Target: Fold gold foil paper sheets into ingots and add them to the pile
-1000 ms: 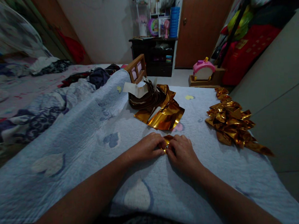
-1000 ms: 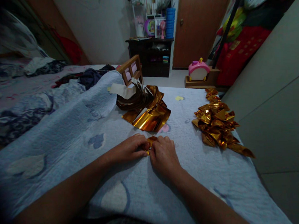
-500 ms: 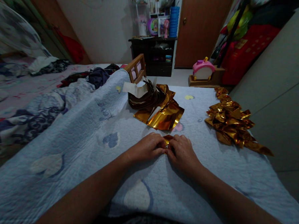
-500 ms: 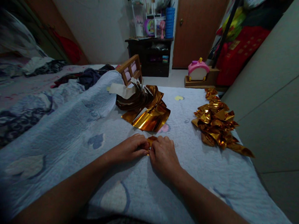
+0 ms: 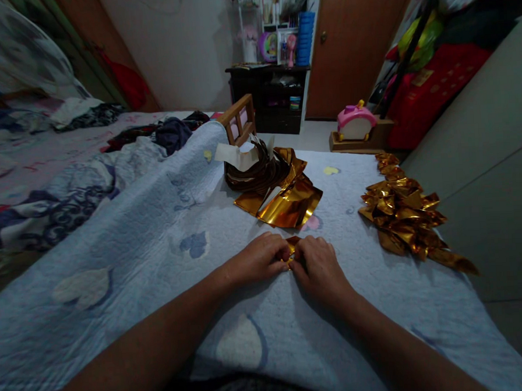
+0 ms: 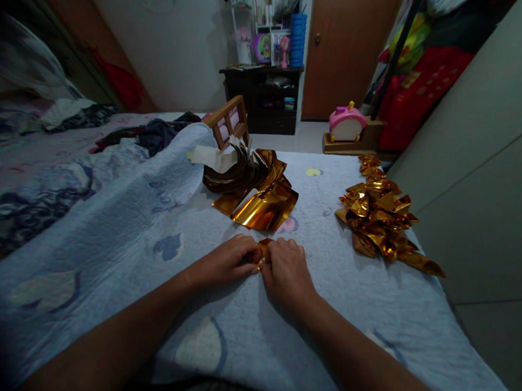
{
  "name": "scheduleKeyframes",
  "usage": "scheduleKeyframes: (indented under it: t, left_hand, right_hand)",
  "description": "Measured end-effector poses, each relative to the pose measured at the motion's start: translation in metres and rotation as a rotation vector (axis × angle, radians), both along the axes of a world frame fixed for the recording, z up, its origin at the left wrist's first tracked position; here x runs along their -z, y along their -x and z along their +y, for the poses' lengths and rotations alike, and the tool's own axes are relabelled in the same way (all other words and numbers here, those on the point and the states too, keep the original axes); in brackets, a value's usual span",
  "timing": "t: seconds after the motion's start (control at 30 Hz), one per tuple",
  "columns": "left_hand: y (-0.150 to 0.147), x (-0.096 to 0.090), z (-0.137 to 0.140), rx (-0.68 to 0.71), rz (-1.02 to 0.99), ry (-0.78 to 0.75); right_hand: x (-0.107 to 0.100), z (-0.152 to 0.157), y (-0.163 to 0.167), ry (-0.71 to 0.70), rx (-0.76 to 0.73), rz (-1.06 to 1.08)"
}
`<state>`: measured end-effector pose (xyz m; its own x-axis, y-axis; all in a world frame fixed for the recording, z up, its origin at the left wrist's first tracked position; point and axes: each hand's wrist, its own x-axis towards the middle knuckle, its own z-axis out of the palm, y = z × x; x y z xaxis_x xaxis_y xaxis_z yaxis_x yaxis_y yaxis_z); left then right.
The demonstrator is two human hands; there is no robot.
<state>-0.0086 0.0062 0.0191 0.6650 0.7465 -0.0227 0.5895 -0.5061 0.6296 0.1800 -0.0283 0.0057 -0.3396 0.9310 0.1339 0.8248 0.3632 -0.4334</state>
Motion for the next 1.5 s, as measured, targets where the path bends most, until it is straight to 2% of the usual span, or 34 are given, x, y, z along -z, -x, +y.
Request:
scheduleKeyframes:
  t: [0.57,0.93,1.3,1.5]
  left_hand:
    - [-0.001,-0.006,-0.001,0.011,-0.004,0.048]
    - [0.000,-0.005,-0.002,0.009,0.017,0.042]
    - [0.000,-0.003,-0.003,0.005,0.035,0.009]
    - [0.002,-0.001,-0.002,0.038,0.012,-0.010]
  right_hand:
    - [-0.007,-0.007,0.005,-0.040,-0.016,-0.121]
    - [-0.008,-0.005,-0.009,-0.034,0.016,-0.146]
    - [-0.004,-0.002,-0.032,-0.023,-0.052,-0.118]
    - [-0.001,0.007,-0.043,0.024,-0.080,0.031]
